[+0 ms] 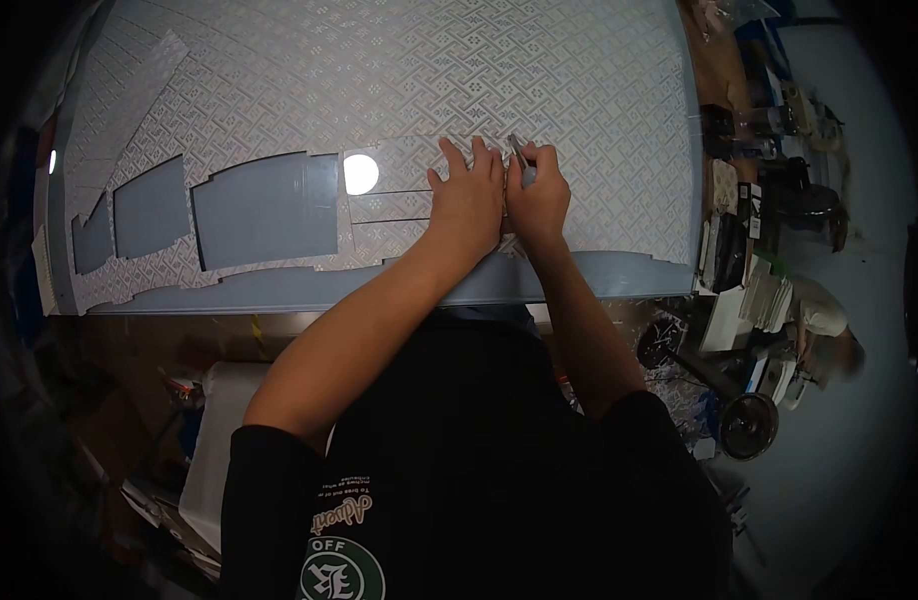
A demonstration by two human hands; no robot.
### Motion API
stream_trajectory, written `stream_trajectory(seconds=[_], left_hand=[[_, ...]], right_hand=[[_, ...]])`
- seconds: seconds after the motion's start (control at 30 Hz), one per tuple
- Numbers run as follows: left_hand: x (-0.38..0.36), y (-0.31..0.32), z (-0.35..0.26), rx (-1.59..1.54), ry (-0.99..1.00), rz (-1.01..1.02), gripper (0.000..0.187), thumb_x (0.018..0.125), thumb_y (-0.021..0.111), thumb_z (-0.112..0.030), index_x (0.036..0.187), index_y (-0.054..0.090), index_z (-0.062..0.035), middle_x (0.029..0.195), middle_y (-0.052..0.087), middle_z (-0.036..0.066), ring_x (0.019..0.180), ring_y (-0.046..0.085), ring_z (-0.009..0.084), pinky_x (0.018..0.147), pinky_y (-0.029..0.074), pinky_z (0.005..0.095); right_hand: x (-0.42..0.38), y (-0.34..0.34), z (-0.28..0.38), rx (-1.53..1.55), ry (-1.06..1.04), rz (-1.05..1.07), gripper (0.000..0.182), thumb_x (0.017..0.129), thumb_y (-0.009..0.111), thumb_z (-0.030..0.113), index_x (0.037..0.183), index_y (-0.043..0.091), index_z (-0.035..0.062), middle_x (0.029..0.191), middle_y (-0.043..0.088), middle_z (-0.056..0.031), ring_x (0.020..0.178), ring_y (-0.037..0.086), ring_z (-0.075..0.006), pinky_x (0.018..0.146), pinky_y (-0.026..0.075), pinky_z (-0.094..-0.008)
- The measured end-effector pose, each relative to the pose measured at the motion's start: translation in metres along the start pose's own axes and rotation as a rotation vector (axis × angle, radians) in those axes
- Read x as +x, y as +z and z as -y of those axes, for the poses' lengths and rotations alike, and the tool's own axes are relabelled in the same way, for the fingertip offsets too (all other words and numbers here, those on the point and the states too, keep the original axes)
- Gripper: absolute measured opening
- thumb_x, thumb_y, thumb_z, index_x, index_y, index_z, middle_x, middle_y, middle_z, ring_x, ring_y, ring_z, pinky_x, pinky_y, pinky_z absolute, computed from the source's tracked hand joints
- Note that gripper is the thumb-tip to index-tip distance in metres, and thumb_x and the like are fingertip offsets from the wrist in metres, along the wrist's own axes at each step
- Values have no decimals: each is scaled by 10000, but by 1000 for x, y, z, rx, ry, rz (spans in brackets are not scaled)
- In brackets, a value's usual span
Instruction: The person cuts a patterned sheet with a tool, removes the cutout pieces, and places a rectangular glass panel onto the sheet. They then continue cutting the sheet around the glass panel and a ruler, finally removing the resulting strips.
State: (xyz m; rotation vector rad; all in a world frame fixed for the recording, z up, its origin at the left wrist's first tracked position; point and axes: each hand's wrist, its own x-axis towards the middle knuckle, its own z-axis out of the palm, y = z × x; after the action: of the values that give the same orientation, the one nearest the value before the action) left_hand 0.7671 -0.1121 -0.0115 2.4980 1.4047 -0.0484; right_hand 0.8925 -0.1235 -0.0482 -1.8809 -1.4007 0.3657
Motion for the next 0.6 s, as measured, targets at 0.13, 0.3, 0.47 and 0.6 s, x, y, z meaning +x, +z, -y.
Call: stream_trajectory(seconds=[0.13,0.3,0.47,0.6], left_hand=[[0,1,-1,-58,-72,39,943,752,858,-370,1465,415,61,1544,366,270,1408,340,586,1023,494,647],[-7,24,1,-353,-151,-110,1085,678,912,-473,1477,416,67,1566,280,357,1472,219,606,1115,356,709],[-10,-7,-27,-129,-508,35,1079,630,939,-484,1543,438,-201,1594,201,397,1464,114,676,1031,290,831],[-9,-8,-26,-200,-607,100,1112,583,955,-496,1551,429,-343,1617,176,349,1468,146,663,1041,342,798]], right_hand=[[7,-7,-12,-4,-77,42,203,941,721,143,1071,619,25,1008,743,-192,935,738,-381,785,570,-438],[58,-48,-28,42,-80,508,210,935,742,146,1093,641,52,1003,753,-153,909,743,-330,774,561,-399],[134,-63,-33,32,-411,998,154,946,719,98,1077,675,31,973,749,-132,869,729,-271,762,551,-359],[159,-48,-40,118,-652,1053,166,911,740,121,1026,641,56,948,736,-110,841,704,-305,732,540,-411]])
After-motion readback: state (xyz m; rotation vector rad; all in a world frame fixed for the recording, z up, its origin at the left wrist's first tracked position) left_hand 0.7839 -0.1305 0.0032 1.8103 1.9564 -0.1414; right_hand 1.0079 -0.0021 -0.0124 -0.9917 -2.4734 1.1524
